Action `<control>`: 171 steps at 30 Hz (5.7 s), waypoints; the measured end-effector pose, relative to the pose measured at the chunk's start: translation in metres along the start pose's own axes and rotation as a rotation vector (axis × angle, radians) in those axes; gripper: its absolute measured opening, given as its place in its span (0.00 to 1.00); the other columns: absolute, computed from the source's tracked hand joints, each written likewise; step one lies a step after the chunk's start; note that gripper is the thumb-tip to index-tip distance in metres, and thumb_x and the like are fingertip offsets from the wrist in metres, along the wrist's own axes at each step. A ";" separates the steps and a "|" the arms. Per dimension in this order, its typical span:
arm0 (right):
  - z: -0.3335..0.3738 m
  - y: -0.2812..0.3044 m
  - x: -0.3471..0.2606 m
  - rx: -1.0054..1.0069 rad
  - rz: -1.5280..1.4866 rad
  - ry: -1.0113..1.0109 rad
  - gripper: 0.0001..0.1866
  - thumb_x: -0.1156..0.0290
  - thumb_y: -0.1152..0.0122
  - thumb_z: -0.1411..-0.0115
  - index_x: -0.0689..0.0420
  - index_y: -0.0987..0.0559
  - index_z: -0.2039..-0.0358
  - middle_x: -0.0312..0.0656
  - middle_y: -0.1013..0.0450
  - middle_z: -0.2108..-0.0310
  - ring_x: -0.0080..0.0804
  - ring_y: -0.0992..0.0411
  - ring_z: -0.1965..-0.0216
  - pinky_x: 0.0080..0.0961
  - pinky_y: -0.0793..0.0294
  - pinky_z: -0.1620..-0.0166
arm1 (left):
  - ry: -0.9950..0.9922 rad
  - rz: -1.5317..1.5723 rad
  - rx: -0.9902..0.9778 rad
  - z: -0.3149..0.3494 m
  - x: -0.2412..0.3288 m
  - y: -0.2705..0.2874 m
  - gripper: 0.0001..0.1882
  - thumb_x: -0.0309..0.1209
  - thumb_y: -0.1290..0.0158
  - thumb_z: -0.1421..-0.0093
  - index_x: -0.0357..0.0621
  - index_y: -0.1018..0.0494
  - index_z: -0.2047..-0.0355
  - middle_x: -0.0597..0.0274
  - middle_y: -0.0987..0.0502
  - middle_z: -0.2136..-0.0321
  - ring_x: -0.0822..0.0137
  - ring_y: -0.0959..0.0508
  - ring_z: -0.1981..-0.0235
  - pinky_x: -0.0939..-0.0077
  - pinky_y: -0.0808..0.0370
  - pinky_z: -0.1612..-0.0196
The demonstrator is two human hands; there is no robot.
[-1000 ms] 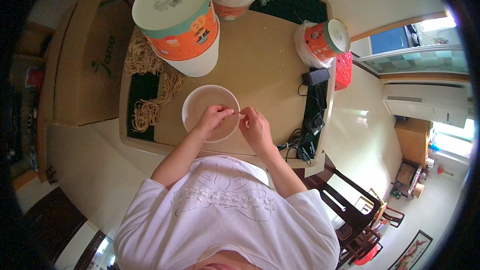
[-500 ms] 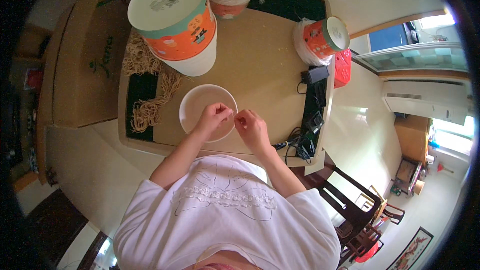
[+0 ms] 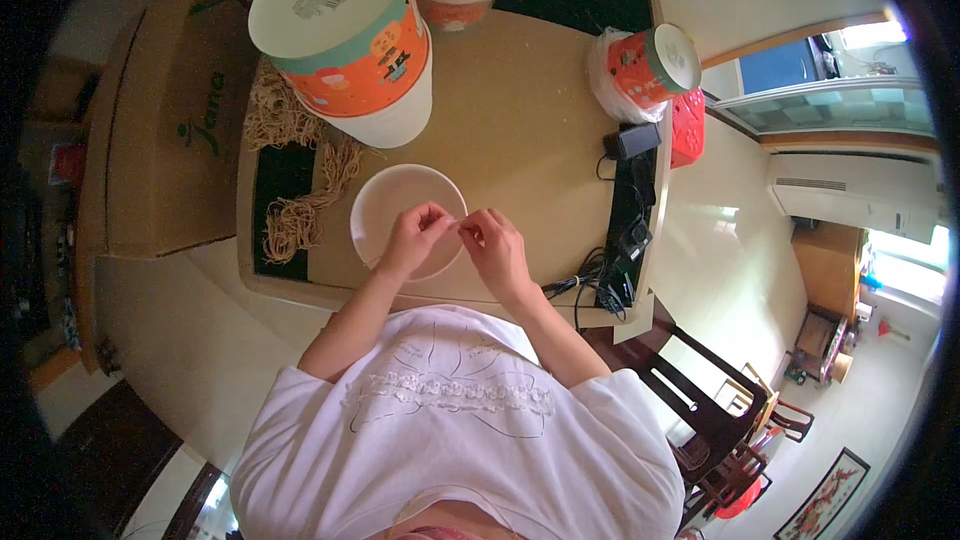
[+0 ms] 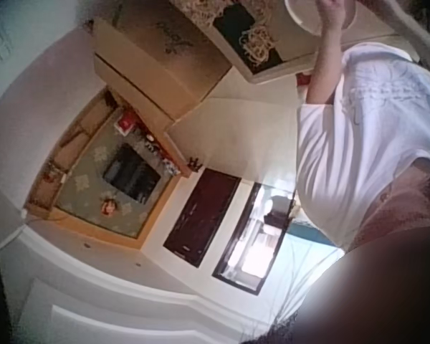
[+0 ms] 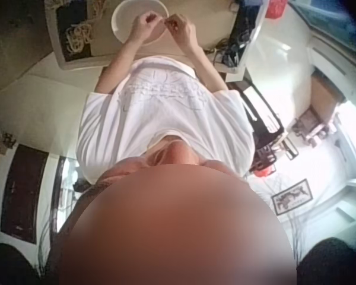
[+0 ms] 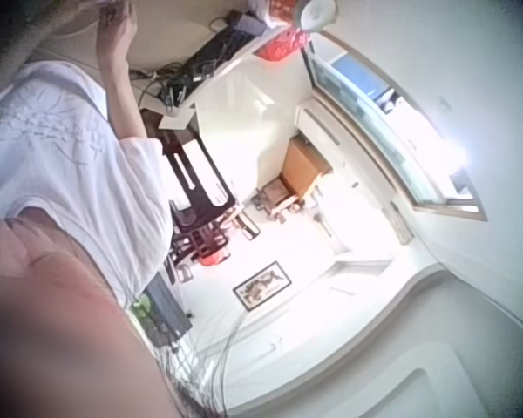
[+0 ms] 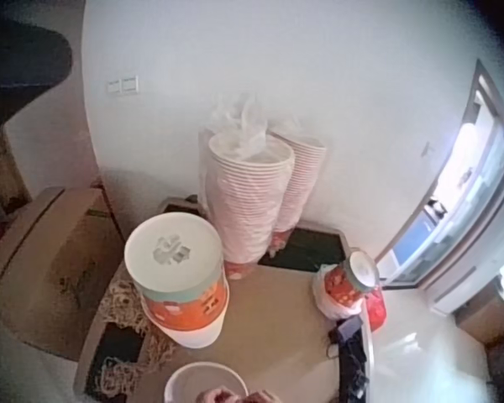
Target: Placing rubber bands around paper cups for organizational or packaging purposes.
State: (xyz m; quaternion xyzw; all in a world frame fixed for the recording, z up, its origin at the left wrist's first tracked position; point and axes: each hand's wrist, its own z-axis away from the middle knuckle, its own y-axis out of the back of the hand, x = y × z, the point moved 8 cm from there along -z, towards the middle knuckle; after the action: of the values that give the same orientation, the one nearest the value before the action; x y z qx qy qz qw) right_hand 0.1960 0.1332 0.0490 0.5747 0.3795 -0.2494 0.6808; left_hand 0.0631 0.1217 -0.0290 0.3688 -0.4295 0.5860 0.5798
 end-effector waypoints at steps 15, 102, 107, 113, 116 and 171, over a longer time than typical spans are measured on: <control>0.003 0.002 -0.004 -0.026 0.086 0.002 0.03 0.77 0.38 0.48 0.61 0.22 0.71 0.45 0.26 0.72 0.36 0.25 0.74 0.27 0.25 0.70 | 0.155 0.460 -0.050 0.011 -0.001 -0.010 0.06 0.29 0.50 0.37 0.38 0.29 0.68 0.62 0.23 0.70 0.73 0.21 0.70 0.82 0.22 0.70; -0.003 0.009 0.002 -0.027 0.117 -0.071 0.11 0.77 0.40 0.46 0.57 0.23 0.61 0.44 0.27 0.74 0.36 0.27 0.75 0.28 0.27 0.70 | -0.166 -0.220 0.022 0.000 0.022 -0.012 0.04 0.25 0.42 0.46 0.40 0.24 0.69 0.66 0.22 0.78 0.79 0.27 0.76 0.81 0.29 0.72; -0.006 0.010 -0.001 -0.002 0.199 -0.003 0.07 0.77 0.41 0.46 0.58 0.22 0.65 0.44 0.26 0.71 0.38 0.26 0.74 0.29 0.27 0.69 | -0.321 -0.316 0.095 0.009 0.048 -0.012 0.04 0.26 0.43 0.47 0.41 0.24 0.70 0.62 0.26 0.79 0.75 0.28 0.80 0.78 0.32 0.77; -0.009 0.013 -0.006 0.046 0.132 0.012 0.04 0.78 0.42 0.46 0.57 0.21 0.70 0.45 0.27 0.70 0.45 0.27 0.68 0.36 0.27 0.64 | -0.381 -0.392 0.139 0.014 0.059 -0.014 0.04 0.26 0.43 0.47 0.42 0.24 0.70 0.61 0.27 0.79 0.72 0.29 0.82 0.78 0.33 0.77; -0.011 0.013 -0.007 0.077 0.095 0.060 0.04 0.79 0.41 0.47 0.57 0.21 0.70 0.44 0.27 0.70 0.44 0.28 0.68 0.35 0.27 0.65 | -0.417 -0.420 0.130 0.012 0.053 -0.014 0.04 0.24 0.43 0.47 0.42 0.24 0.70 0.61 0.27 0.79 0.73 0.29 0.81 0.79 0.32 0.77; -0.002 -0.005 0.043 0.119 -0.381 -0.187 0.13 0.85 0.41 0.46 0.60 0.29 0.61 0.37 0.26 0.67 0.20 0.27 0.65 0.16 0.29 0.61 | -0.339 -0.348 0.147 0.009 0.042 -0.010 0.04 0.25 0.41 0.49 0.43 0.24 0.72 0.61 0.28 0.84 0.69 0.30 0.85 0.74 0.34 0.80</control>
State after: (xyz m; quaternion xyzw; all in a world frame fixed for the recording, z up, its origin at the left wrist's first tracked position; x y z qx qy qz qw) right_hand 0.2170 0.1380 0.0115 0.5064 0.4011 -0.4477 0.6183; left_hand 0.0699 0.1285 0.0136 0.5714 -0.4070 0.4365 0.5633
